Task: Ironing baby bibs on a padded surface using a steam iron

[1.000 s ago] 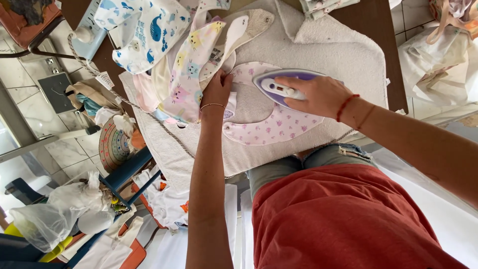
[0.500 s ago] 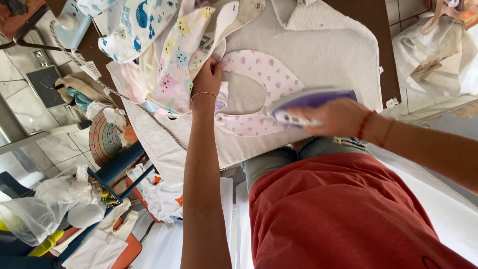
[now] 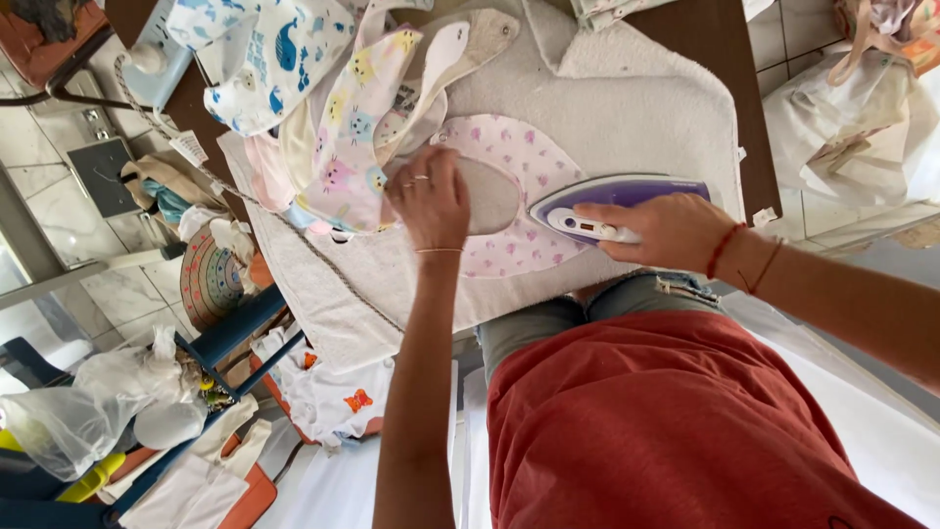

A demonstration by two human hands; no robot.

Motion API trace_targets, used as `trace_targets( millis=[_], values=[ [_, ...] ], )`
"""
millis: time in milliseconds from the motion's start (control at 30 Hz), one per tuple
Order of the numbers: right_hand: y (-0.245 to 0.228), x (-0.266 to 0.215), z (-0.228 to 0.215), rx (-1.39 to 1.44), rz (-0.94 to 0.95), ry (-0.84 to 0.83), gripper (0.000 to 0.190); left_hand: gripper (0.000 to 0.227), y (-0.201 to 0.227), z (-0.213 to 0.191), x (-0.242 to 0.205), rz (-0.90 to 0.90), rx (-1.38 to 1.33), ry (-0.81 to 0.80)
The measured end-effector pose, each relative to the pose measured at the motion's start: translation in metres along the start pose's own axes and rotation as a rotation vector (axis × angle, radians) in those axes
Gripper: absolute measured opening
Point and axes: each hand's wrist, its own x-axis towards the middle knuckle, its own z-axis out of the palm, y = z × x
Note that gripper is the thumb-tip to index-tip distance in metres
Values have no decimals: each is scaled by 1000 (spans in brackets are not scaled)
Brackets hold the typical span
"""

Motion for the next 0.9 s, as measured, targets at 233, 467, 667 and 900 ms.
trace_targets(
  millis=[233, 467, 667, 900],
  values=[
    [-5, 11, 19, 181, 88, 349, 54, 36, 38, -5, -31, 101, -211, -146],
    [-9, -3, 11, 204, -72, 310, 52, 51, 41, -3, -44, -12, -117, -291],
    [-5, 0, 9, 198, -43, 329, 52, 48, 33, 0, -49, 18, -128, -253],
    [-11, -10, 23, 214, -5, 295, 51, 46, 32, 4, -56, 17, -142, -224]
  ],
)
